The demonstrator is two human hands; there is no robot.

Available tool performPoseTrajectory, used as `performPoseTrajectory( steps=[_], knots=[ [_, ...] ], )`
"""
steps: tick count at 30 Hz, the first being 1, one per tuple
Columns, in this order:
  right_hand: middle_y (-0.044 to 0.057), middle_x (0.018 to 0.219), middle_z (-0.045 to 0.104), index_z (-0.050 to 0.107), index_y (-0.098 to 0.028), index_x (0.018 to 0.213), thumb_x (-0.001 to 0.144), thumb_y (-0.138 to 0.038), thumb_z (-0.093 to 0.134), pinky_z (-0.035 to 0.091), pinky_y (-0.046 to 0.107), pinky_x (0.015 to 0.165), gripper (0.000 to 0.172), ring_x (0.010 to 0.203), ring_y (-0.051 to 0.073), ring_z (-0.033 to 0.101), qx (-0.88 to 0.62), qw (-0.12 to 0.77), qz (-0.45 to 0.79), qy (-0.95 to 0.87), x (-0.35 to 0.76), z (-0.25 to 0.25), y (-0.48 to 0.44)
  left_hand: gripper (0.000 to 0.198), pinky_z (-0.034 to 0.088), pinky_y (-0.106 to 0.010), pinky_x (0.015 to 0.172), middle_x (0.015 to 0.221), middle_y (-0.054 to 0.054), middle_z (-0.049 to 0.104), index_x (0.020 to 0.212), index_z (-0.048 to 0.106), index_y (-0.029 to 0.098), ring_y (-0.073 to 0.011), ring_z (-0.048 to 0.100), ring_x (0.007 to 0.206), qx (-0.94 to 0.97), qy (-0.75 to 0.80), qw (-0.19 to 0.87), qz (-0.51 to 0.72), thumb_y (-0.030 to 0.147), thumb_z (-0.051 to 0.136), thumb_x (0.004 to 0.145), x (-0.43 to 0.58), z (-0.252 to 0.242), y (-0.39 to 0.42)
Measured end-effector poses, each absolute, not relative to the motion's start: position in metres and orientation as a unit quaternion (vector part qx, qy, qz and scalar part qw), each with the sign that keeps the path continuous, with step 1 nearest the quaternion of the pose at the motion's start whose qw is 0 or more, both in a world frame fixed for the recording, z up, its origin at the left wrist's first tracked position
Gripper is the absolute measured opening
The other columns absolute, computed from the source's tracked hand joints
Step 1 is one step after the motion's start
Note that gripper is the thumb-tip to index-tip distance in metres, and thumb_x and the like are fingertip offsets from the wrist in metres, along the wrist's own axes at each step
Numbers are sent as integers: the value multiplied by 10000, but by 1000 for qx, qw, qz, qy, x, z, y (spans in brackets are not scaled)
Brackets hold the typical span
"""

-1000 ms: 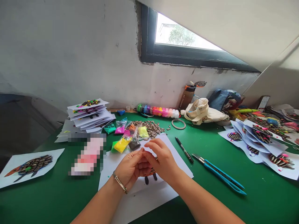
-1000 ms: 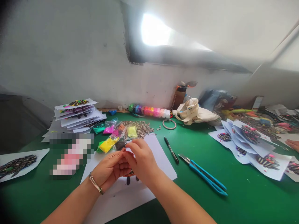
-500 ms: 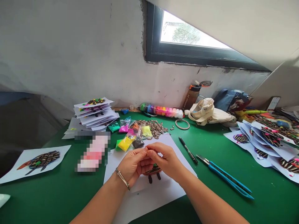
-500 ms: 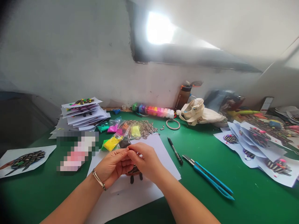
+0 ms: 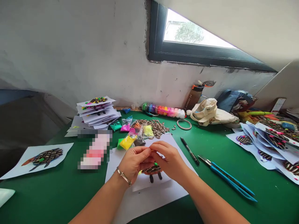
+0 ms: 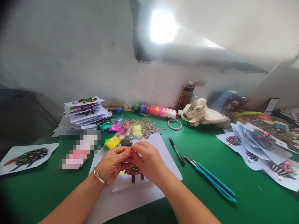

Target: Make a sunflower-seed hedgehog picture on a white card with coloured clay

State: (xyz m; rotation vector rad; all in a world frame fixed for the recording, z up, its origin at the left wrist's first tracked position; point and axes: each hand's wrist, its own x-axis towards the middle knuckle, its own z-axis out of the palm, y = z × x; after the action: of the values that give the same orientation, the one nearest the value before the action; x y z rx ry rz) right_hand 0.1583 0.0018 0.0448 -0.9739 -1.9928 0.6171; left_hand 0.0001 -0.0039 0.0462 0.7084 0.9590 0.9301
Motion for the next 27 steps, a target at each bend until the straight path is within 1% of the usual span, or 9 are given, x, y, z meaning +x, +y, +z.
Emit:
performPoseTrajectory(
  steps=[3,6,9,12,13,15,18,23,27],
  knots=[
    [28,908,626,601,-227,952,827,-96,520,445,276,730,198,814,150,555,-396,420,253,-776,158,43,1,290,543,-251,640,686,-38,667,834,708,122,-118,627,632,318,435,727,426,343,779,659,-1,47,-4],
    [14,845,605,595,-218,872,823,-90,512,433,258,688,161,773,138,540,-397,410,255,-781,157,44,1,289,534,-235,627,694,-40,671,825,709,123,-116,628,632,322,433,731,418,346,780,655,-1,47,-4],
    [2,796,585,578,-206,805,807,-78,508,416,246,651,145,732,127,518,-399,399,244,-789,158,46,0,291,520,-220,606,661,-35,660,807,706,123,-111,622,615,332,433,732,409,359,779,653,-1,45,-4],
    [-11,740,568,553,-202,752,787,-78,518,407,243,627,134,700,124,502,-412,398,230,-786,158,46,-1,293,514,-225,608,662,-39,657,803,700,124,-116,622,622,342,434,735,393,371,770,662,-1,43,-4],
    [-12,738,570,554,-204,756,787,-78,519,410,242,630,135,703,124,505,-414,400,231,-784,158,46,-1,296,517,-234,621,677,-44,661,812,699,124,-121,626,635,342,434,738,388,373,767,666,-1,42,-4],
    [-9,790,588,573,-214,827,790,-74,526,425,241,655,153,732,124,523,-408,402,245,-782,158,45,-2,307,522,-248,643,710,-51,669,839,698,127,-126,630,653,342,434,740,384,379,760,676,-2,42,-3],
    [0,884,600,590,-235,929,802,-72,540,441,240,693,212,781,123,543,-392,392,273,-786,159,45,-1,305,520,-235,628,707,-45,666,847,701,125,-107,617,622,338,434,740,388,376,758,683,-2,43,-3],
    [-2,837,591,610,-230,876,845,-125,547,433,237,673,126,760,122,538,-403,381,274,-786,161,46,0,279,509,-202,581,651,-26,646,818,701,123,-93,608,589,331,435,739,393,356,765,679,-4,44,-2],
    [4,814,575,595,-220,856,890,-171,500,421,232,650,112,728,117,525,-406,359,253,-802,162,47,0,262,516,-212,596,660,-32,654,789,690,127,-102,621,606,331,438,743,384,365,751,696,-4,43,-2]
  ],
)
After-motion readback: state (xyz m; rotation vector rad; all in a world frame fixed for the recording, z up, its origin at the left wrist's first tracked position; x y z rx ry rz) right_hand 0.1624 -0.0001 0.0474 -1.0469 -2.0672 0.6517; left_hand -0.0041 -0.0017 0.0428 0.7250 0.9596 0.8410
